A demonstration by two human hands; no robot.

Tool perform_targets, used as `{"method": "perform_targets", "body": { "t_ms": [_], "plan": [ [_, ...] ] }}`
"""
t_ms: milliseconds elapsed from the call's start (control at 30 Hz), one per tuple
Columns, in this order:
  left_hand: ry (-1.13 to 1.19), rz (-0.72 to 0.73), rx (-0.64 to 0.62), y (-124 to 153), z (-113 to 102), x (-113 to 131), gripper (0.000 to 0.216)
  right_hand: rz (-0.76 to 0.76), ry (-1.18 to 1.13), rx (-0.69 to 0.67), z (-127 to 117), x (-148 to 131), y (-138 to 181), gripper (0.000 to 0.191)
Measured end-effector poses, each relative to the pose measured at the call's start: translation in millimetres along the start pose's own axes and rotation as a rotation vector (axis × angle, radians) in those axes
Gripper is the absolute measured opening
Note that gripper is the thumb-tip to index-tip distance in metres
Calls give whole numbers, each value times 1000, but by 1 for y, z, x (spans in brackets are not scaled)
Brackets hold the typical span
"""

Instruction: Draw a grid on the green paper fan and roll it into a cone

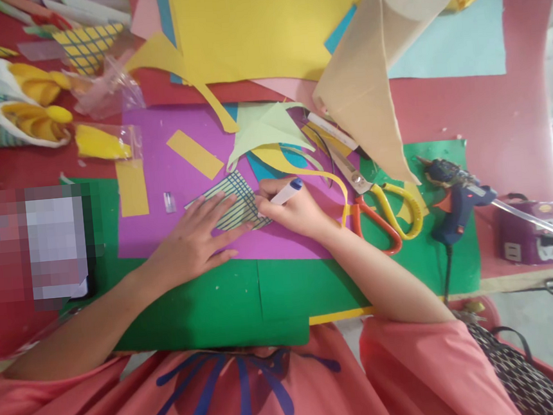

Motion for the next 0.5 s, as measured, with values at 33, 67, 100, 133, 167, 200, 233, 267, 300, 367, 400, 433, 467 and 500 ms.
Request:
{"method": "perform_targets", "body": {
  "t_ms": [33, 67, 100, 133, 167, 200, 233, 267, 300, 367, 400, 433, 467, 500],
  "plan": [
    [5, -1, 3, 0, 0, 0, 55, -7, 9, -9, 0, 0, 0, 31],
    [3, -2, 5, 0, 0, 0, 55, -11, 19, -23, 1, 0, 0, 32],
    [-5, -1, 3, 0, 0, 0, 55, -14, 28, -43, 1, 0, 0, 32],
    [-16, 1, 0, 0, 0, 1, 55, -17, 32, -63, 1, 0, 0, 33],
    [-27, 2, -3, 0, 0, 1, 56, -18, 31, -78, 1, -1, 0, 33],
    [-35, 4, -5, 0, 0, 1, 56, -16, 24, -83, 1, -1, 0, 33],
    [-38, 4, -6, 0, -1, 1, 56, -13, 16, -81, 1, -1, 0, 33],
    [-37, 4, -7, 0, -1, 1, 56, -10, 9, -73, 1, -1, 0, 32],
    [-34, 3, -7, 0, -1, 1, 56, -8, 6, -67, 0, -1, 0, 32],
    [-25, 1, -6, 0, -1, 1, 55, -17, 10, -62, 0, -1, 0, 32],
    [-22, 0, -5, 0, -1, 1, 55, -24, 13, -68, 0, -1, 0, 32],
    [-22, -1, -5, 0, -1, 1, 55, -28, 17, -79, 1, 0, 0, 32],
    [-26, 0, -7, 0, -1, 1, 56, -29, 19, -89, 1, 0, 1, 33],
    [-32, 1, -9, 0, -1, 1, 56, -27, 20, -99, 1, 0, 1, 33]
  ]
}}
Point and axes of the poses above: each hand's wrist, its own y-axis away from the middle knuckle, its own z-axis out of the palm, x = y × z, the point moved 3 cm from there along -y, towards the middle knuckle, and after that the axes turned 4 degrees about -y, right-handed, at the moved point
